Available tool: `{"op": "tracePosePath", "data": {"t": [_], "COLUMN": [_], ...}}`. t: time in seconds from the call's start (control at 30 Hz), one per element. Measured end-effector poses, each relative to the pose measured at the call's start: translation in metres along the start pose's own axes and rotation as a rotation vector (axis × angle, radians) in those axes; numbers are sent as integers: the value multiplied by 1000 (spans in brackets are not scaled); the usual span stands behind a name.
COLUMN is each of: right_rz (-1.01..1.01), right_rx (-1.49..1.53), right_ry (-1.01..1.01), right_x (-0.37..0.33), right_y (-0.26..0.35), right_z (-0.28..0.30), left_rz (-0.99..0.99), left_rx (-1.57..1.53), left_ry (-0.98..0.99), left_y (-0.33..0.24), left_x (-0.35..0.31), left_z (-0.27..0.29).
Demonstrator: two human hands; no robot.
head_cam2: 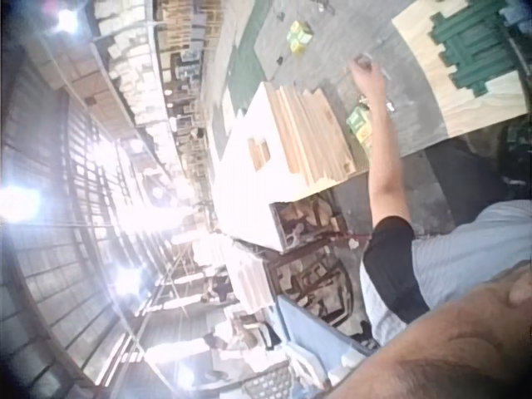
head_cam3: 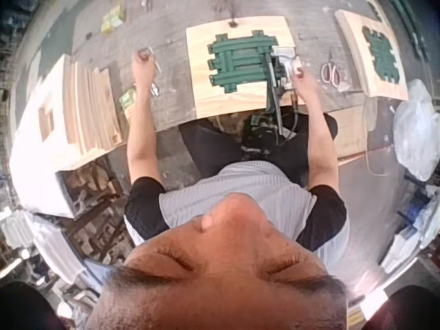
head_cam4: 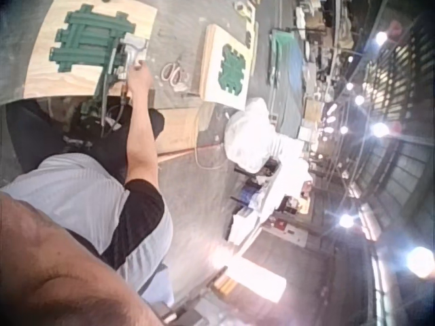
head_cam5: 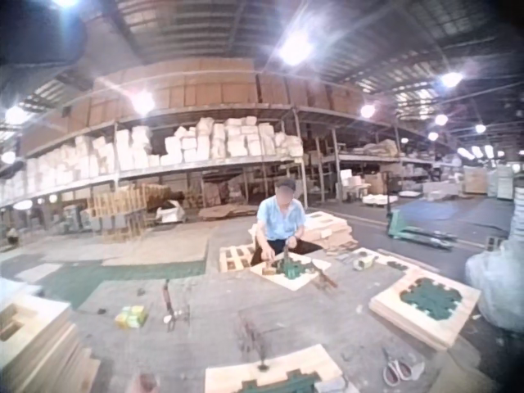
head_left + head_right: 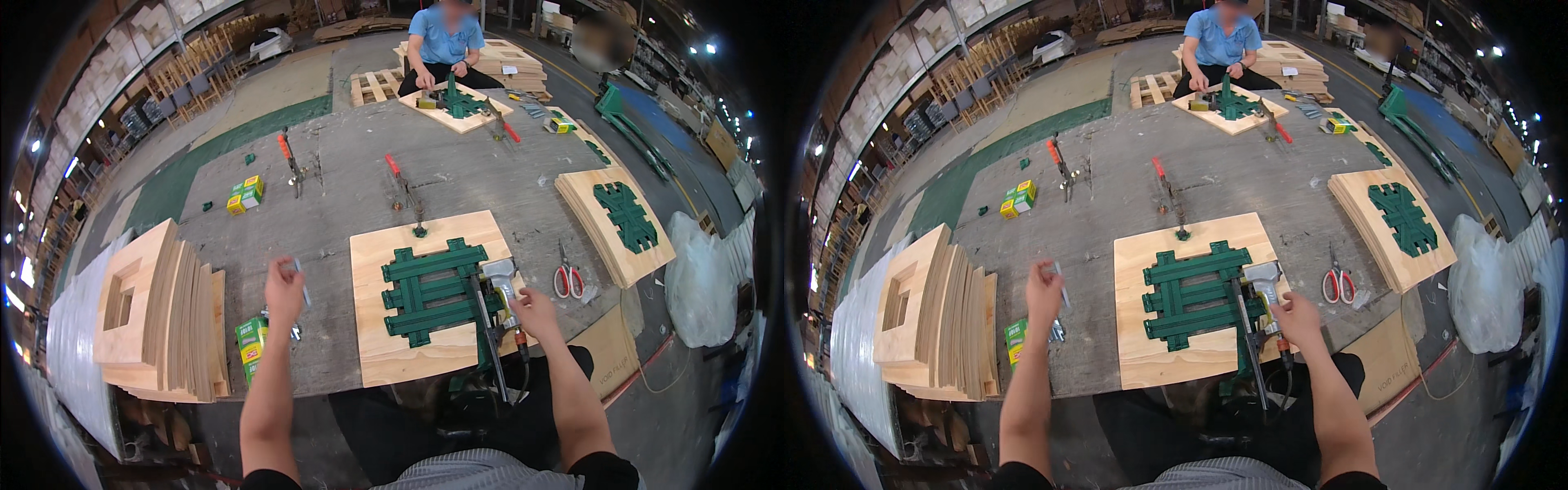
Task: The person assembles a green plastic grid onto a wooden board by hand, using a pneumatic nail gun to fasten the pieces. They repeatedly position and secure the grid sections, handling fasteners and tools throughout the process.
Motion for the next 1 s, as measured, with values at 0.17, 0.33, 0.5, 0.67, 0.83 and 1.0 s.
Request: {"op": "tracePosePath", "data": {"t": [0.17, 0.33, 0.5, 0.67, 0.83, 1.0], "right_rz": [-3, -8, 96, 126, 169, 249], "right_rx": [-188, 310, 1163, 1555, 1689, 1783], "right_ry": [76, -29, 6, 107, 227, 262], "right_x": [26, 15, -37, -89, -109, -114], "right_y": [18, -8, 22, 36, 19, 18], "right_z": [-21, -14, -5, -1, 3, 4], "left_rz": [251, 445, 150, -224, -361, -484], "left_rx": [-392, -744, -555, -413, -252, -220], "left_ry": [267, 488, 564, 620, 596, 574], "left_y": [16, -17, -76, -182, -217, -231], "left_x": [-130, -241, -259, -286, -311, -335], "left_z": [-44, -96, -119, -126, -124, -121]}}
Point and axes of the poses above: each hand's wrist, its own x-axis towards the middle knuckle, its own z-axis out of the back of the hand, y = z × x, the point moved 5 cm from there along x, towards the middle knuckle, and after that the axes turned 11 degrees about z, right-handed, at the moved point
